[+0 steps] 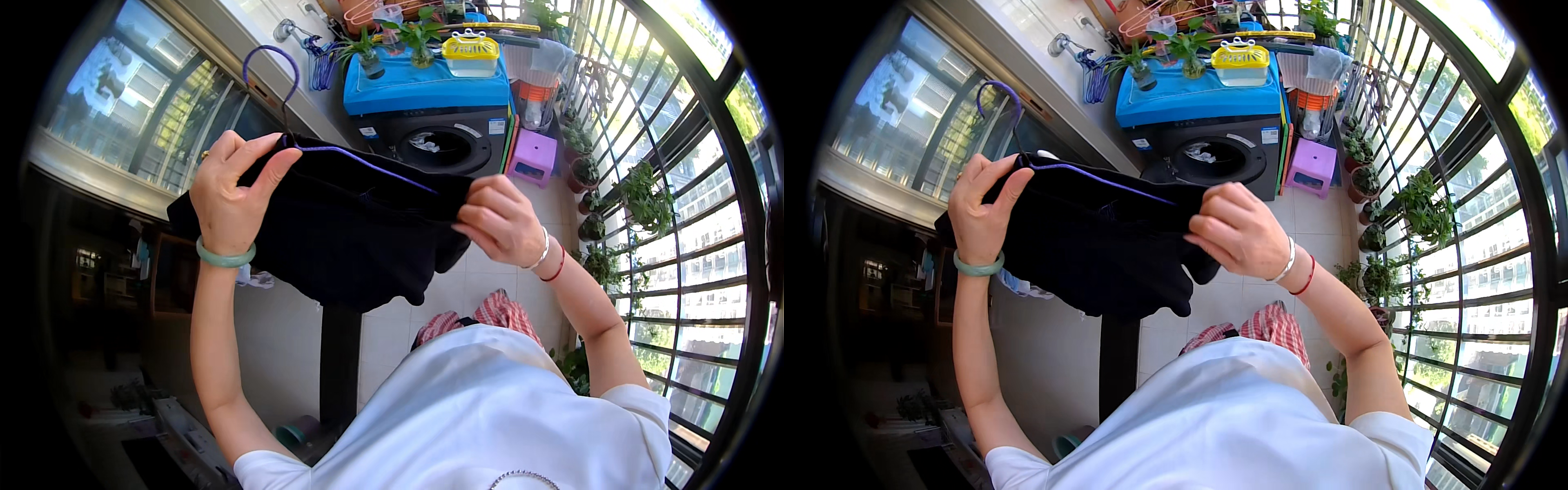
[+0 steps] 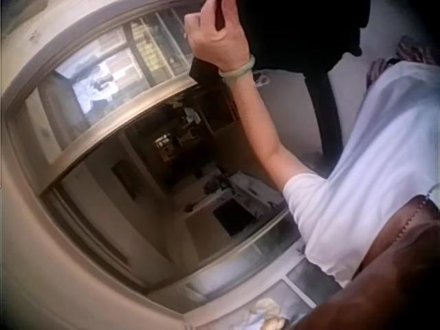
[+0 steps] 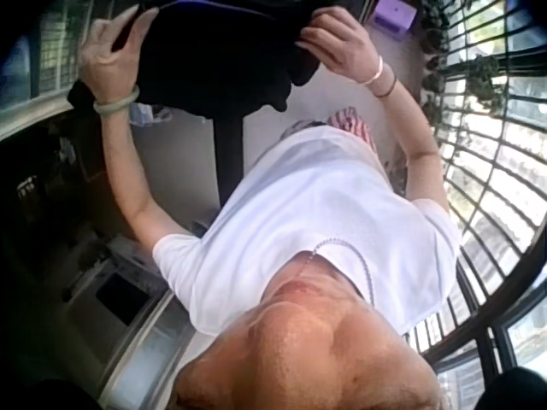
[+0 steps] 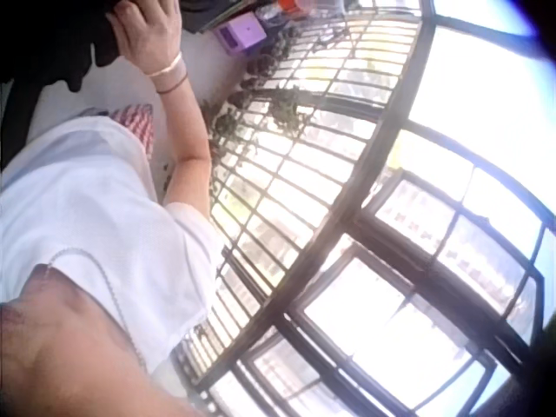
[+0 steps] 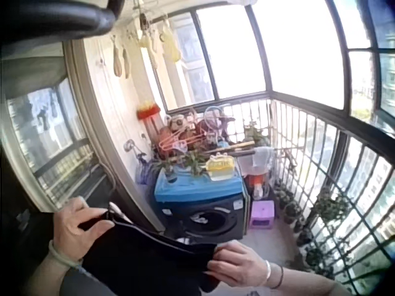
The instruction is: The person removes various garments from a washing machine, places each on a hanger, and hangs them on a nearby rack. Items handled include a grey t-shirt, a light blue t-shirt, a black t-shirt, brown shorts, a striped tank top, and a beige t-shirt.
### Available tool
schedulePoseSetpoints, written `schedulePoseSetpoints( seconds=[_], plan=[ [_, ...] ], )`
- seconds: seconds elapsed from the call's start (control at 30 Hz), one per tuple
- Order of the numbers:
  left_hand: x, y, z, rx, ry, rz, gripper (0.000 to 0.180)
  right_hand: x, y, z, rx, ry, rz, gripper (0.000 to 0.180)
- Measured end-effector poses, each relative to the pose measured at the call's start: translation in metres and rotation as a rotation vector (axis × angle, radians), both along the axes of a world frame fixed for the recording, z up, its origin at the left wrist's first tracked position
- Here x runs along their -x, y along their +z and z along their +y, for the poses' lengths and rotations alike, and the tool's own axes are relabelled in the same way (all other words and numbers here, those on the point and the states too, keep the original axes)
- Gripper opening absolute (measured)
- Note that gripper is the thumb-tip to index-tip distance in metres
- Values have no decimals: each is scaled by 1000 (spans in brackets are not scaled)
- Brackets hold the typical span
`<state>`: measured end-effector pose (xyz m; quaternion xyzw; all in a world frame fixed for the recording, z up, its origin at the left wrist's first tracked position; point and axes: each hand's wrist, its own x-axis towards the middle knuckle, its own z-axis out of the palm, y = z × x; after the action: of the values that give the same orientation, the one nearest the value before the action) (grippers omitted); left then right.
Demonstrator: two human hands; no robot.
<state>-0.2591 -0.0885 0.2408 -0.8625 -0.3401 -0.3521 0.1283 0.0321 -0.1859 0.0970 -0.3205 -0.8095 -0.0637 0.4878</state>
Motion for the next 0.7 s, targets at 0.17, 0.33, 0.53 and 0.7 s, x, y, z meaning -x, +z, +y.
schedulePoseSetpoints(
  seconds=[0.17,0.33,0.53,0.7],
  plan=[
    [24,-27,-39,76,129,-19,23,99,52,17,-101,146,71,21],
    [93,-39,-55,260,119,-461,11,129,70,16,88,139,242,51],
    [136,-45,-79,166,215,-470,12,159,43,21,88,-63,7,25],
    [175,-37,-95,-488,446,95,9,187,61,28,22,-74,-114,20]
  ],
)
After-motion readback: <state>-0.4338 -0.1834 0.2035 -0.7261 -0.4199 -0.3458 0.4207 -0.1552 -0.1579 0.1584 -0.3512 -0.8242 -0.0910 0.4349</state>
